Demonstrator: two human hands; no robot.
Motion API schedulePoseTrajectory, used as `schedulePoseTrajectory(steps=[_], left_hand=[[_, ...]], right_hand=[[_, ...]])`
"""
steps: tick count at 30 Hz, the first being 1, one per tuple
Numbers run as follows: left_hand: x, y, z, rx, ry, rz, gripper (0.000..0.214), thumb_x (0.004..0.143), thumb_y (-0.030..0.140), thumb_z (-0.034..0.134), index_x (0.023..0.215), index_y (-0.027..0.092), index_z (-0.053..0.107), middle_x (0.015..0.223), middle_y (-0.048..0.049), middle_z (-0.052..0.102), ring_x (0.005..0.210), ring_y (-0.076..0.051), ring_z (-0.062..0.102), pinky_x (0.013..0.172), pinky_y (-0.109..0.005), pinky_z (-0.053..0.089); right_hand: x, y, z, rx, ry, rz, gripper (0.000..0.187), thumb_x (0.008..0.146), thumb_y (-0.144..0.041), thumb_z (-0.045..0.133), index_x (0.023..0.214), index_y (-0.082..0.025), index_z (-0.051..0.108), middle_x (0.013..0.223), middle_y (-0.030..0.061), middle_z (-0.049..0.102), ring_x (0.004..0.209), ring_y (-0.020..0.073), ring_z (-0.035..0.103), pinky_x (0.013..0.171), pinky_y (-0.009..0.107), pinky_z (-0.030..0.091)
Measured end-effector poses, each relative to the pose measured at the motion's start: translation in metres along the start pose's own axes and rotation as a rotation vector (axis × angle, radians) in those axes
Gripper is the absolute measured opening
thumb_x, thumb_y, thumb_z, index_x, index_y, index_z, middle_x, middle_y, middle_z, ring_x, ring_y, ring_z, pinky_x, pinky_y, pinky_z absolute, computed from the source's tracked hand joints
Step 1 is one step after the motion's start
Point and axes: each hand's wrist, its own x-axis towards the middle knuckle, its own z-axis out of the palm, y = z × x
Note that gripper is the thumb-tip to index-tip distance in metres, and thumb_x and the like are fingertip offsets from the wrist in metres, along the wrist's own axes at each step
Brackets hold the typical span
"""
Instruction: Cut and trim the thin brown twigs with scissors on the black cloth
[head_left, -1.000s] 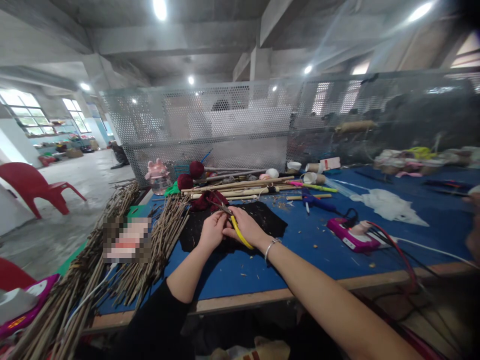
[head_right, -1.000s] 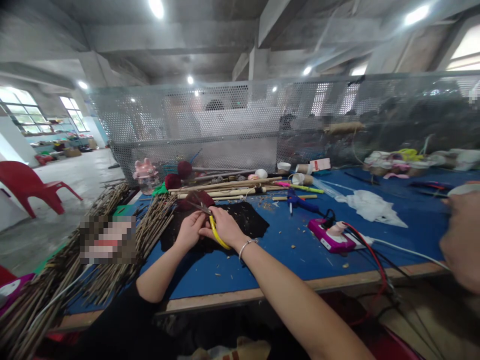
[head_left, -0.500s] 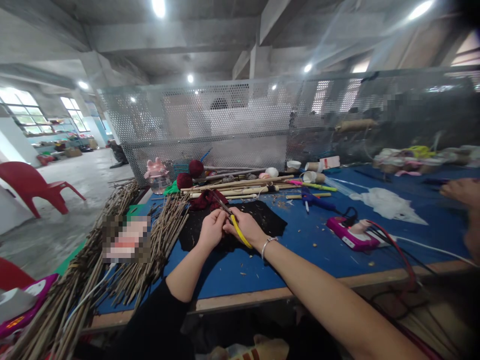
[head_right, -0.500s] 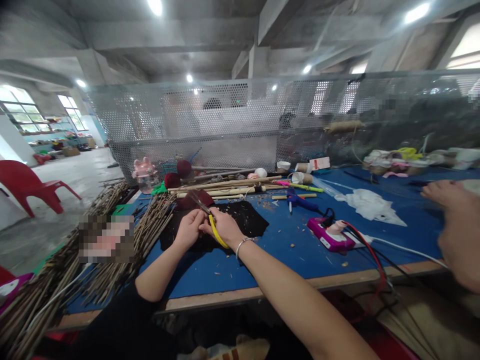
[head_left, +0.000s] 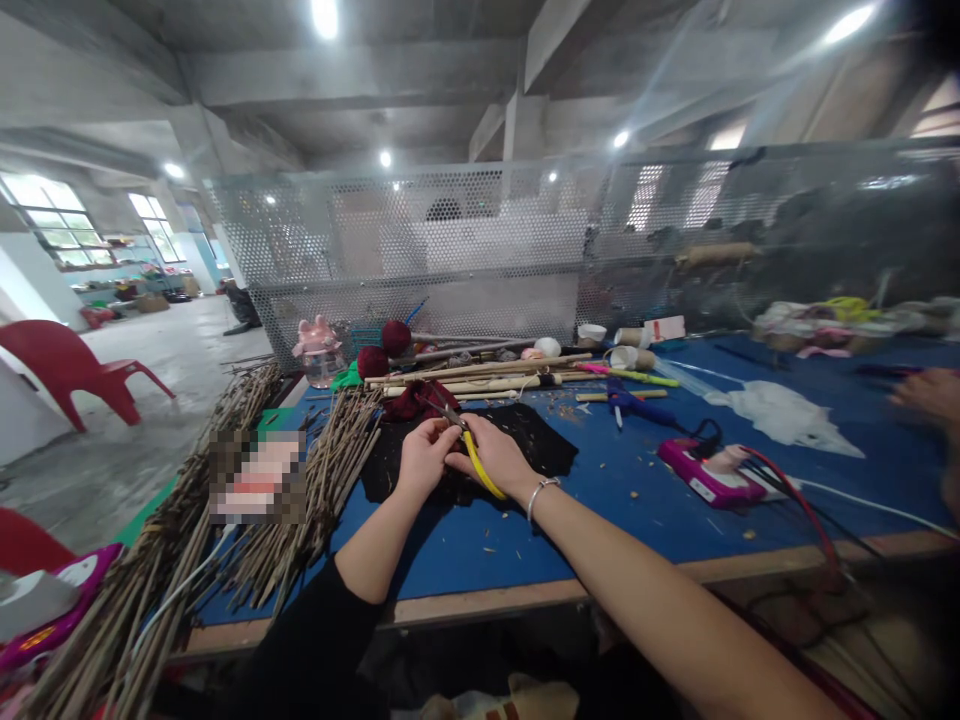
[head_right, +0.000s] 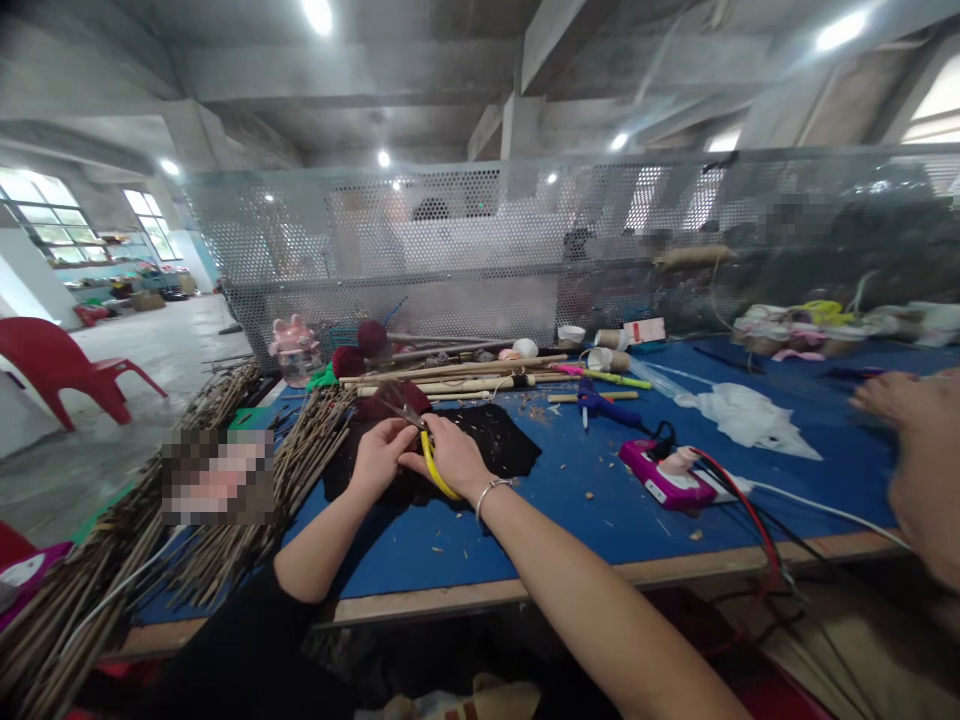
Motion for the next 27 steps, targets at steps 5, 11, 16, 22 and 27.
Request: schedulePoseTrajectory(steps=[5, 11, 16, 22, 27], left_hand=[[-0.0010, -0.0006, 0.0009, 0.014, -0.015, -0.013, 0.031, 0.073, 0.038, 0.059, 0.088, 0.012, 0.065, 0.065, -0.0013, 0.062, 0.048, -0.008, 0.050, 0.041, -0.018, 0.038], [-0.0011, 0.0004, 0.0017, -0.037, -0.052, -0.029, 0.027, 0.074, 0.034, 0.057, 0.088, 0.013, 0.066, 0.066, -0.0017, 0.063, 0.049, -0.008, 0.051, 0.043, -0.018, 0.041], [-0.0012, 0.0010, 0.0006, -0.008, -0.074, 0.022, 0.029, 0.075, 0.033, 0.056, 0.092, 0.012, 0.067, 0.065, -0.0023, 0.063, 0.049, -0.009, 0.050, 0.044, -0.018, 0.041], [-0.0009, -0.0016, 0.0013, -0.030, -0.131, 0.020, 0.031, 0.076, 0.040, 0.055, 0.086, 0.012, 0.065, 0.061, -0.0006, 0.059, 0.042, -0.007, 0.046, 0.042, -0.019, 0.039], [-0.0005, -0.0040, -0.0006, 0.032, -0.094, 0.032, 0.029, 0.077, 0.041, 0.053, 0.079, 0.014, 0.063, 0.062, -0.0002, 0.058, 0.044, -0.007, 0.045, 0.041, -0.018, 0.037]], right_hand=[[0.0007, 0.0012, 0.0002, 0.053, 0.019, 0.001, 0.036, 0.081, -0.043, 0.054, 0.107, -0.019, 0.047, 0.096, 0.0069, 0.060, 0.087, 0.0190, 0.057, 0.073, 0.027, 0.041], [0.0005, 0.0020, -0.0024, 0.085, 0.023, 0.014, 0.043, 0.077, -0.042, 0.060, 0.111, -0.020, 0.047, 0.098, 0.0066, 0.059, 0.087, 0.0189, 0.057, 0.073, 0.028, 0.041], [0.0018, 0.0062, -0.0001, 0.099, 0.037, -0.054, 0.050, 0.074, -0.042, 0.063, 0.114, -0.018, 0.045, 0.106, 0.0106, 0.055, 0.098, 0.0222, 0.052, 0.084, 0.033, 0.041], [0.0021, 0.0047, 0.0011, 0.158, 0.027, -0.040, 0.040, 0.079, -0.041, 0.057, 0.110, -0.018, 0.047, 0.097, 0.0090, 0.058, 0.090, 0.0207, 0.055, 0.078, 0.030, 0.042], [0.0010, 0.0009, -0.0005, 0.204, 0.000, -0.006, 0.033, 0.079, -0.040, 0.059, 0.103, -0.019, 0.050, 0.085, 0.0047, 0.062, 0.075, 0.0166, 0.058, 0.067, 0.025, 0.042]])
